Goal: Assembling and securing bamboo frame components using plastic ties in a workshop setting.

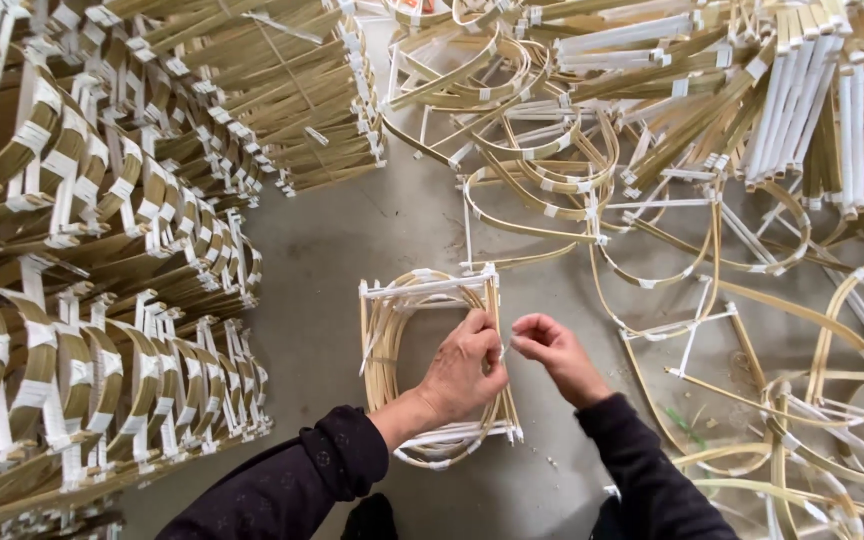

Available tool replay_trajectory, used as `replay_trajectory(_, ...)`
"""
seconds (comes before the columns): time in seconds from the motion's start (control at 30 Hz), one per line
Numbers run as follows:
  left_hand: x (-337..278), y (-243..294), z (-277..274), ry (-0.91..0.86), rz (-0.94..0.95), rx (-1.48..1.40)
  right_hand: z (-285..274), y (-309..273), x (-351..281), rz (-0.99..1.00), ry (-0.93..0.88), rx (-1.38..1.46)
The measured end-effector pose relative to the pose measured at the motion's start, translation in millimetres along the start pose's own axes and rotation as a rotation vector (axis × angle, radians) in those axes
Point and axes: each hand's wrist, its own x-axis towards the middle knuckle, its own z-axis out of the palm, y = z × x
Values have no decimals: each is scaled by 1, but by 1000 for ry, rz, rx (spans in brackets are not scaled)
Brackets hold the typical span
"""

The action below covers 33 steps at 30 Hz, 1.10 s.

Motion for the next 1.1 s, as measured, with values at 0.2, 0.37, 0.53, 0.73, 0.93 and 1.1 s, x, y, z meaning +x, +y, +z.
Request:
replay_trajectory(0.2, -53, 11, -37, -76, 91, 154, -31, -1, 5, 104, 160, -128)
replay_trajectory(0.37, -133, -35, -19, -434, 99, 707, -72, -4, -5, 303, 195, -311)
replay_trajectory(0.53, -136, -31, -39, -143, 252, 771, -70, 41, -7, 369, 120, -259)
replay_trajectory(0.73, -171, 41, -66, -49, 129, 684, -29, 43, -17, 387, -39, -252)
replay_trajectory(0.93, -265, 129, -104, 122, -148, 532, 1, -3, -2, 56, -184, -439)
replay_trajectory(1.1, -350, 173, -128, 426, -221, 485, 44, -41, 24, -158, -306, -840)
